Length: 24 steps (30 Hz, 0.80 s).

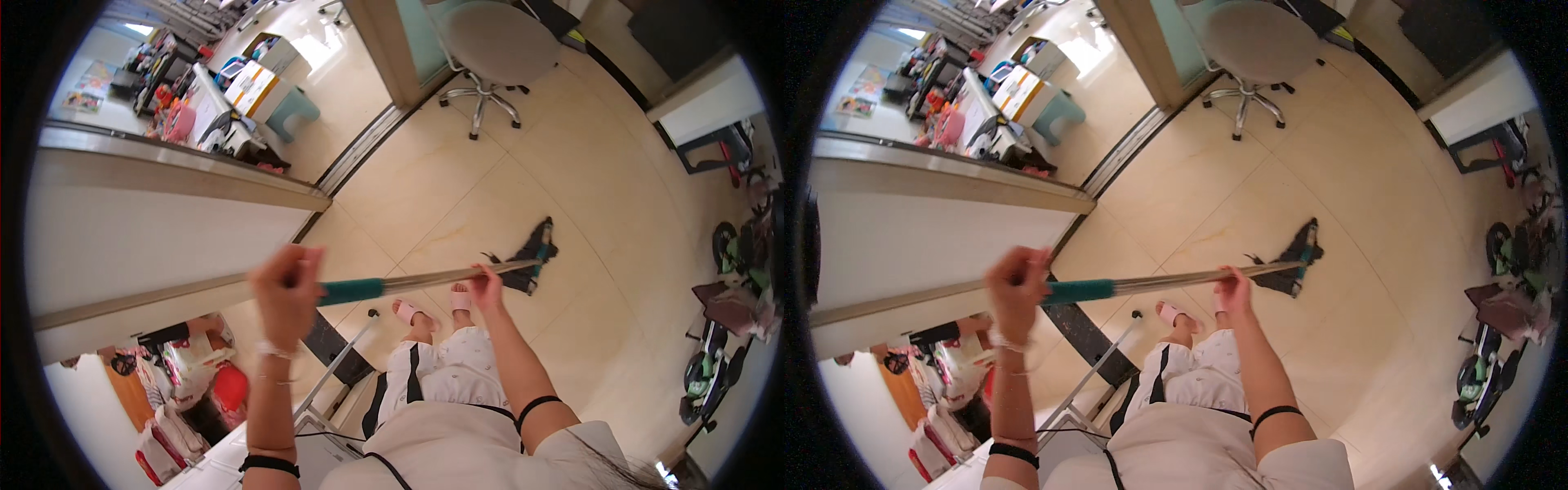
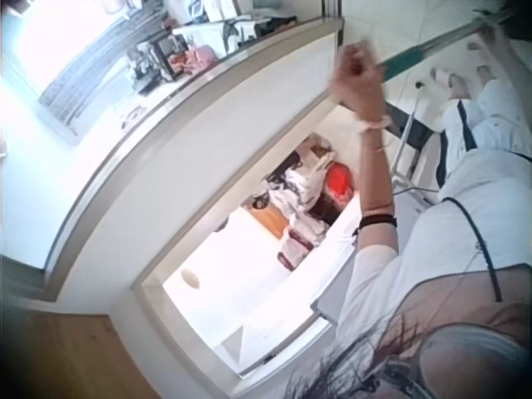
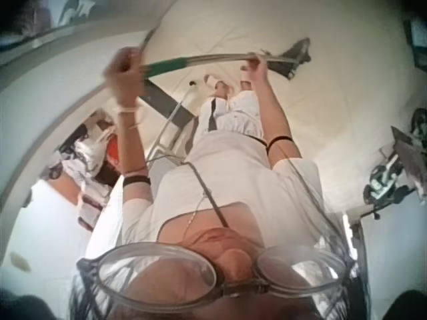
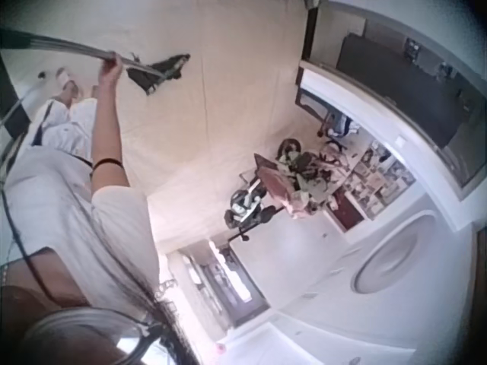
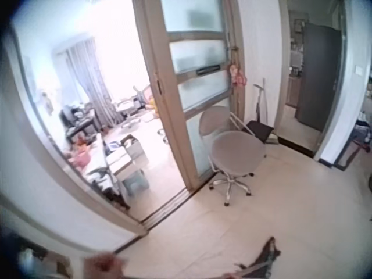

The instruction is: Mopping the tiled floor in a living room and hallway.

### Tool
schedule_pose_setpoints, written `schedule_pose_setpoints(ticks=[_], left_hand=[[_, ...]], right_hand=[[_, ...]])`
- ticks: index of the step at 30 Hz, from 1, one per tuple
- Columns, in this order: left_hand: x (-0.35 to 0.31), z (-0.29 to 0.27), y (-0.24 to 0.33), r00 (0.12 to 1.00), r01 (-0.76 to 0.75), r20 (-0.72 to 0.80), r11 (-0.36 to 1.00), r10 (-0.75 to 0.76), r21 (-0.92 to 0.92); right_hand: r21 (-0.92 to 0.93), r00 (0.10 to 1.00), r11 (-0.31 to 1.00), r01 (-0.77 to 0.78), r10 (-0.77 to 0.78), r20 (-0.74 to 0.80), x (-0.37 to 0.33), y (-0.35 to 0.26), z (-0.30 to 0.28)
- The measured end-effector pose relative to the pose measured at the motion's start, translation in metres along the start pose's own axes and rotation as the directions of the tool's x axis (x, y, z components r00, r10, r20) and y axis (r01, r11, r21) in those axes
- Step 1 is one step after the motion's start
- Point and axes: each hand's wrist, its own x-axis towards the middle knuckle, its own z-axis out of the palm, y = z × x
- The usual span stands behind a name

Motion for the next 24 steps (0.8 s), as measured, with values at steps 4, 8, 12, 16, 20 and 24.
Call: schedule_pose_setpoints(ticks=[4, 8, 12, 16, 20, 24], left_hand=[[-0.053, 0.085, 0.015, 0.917, -0.114, 0.382, 0.993, 0.115, -0.026], [-0.114, 0.138, 0.004, 0.741, -0.289, 0.575, 0.938, 0.347, -0.193], [-0.127, 0.123, -0.021, 0.719, -0.303, 0.605, 0.937, 0.343, -0.172], [-0.084, 0.04, -0.062, 0.912, 0.075, 0.41, 0.975, 0.018, -0.21], [-0.038, -0.066, -0.111, 0.979, 0.186, 0.147, 0.921, -0.143, -0.343], [-0.064, -0.218, -0.162, 0.864, 0.198, -0.419, 0.954, -0.279, -0.226]], right_hand=[[-0.017, 0.962, 0.981, 0.194, -0.193, -0.191, -0.014, -0.093, -0.102], [-0.023, 0.823, 0.978, 0.208, -0.188, -0.537, -0.042, -0.148, -0.176], [-0.016, 0.648, 0.978, 0.209, -0.151, -0.746, -0.058, -0.147, -0.187], [-0.146, 0.659, 0.978, 0.148, -0.208, -0.723, -0.04, -0.063, -0.117], [-0.269, 0.692, 0.955, -0.126, -0.109, -0.714, -0.026, 0.064, -0.059], [-0.205, 0.709, 0.829, -0.521, 0.285, -0.645, -0.064, 0.22, -0.018]])
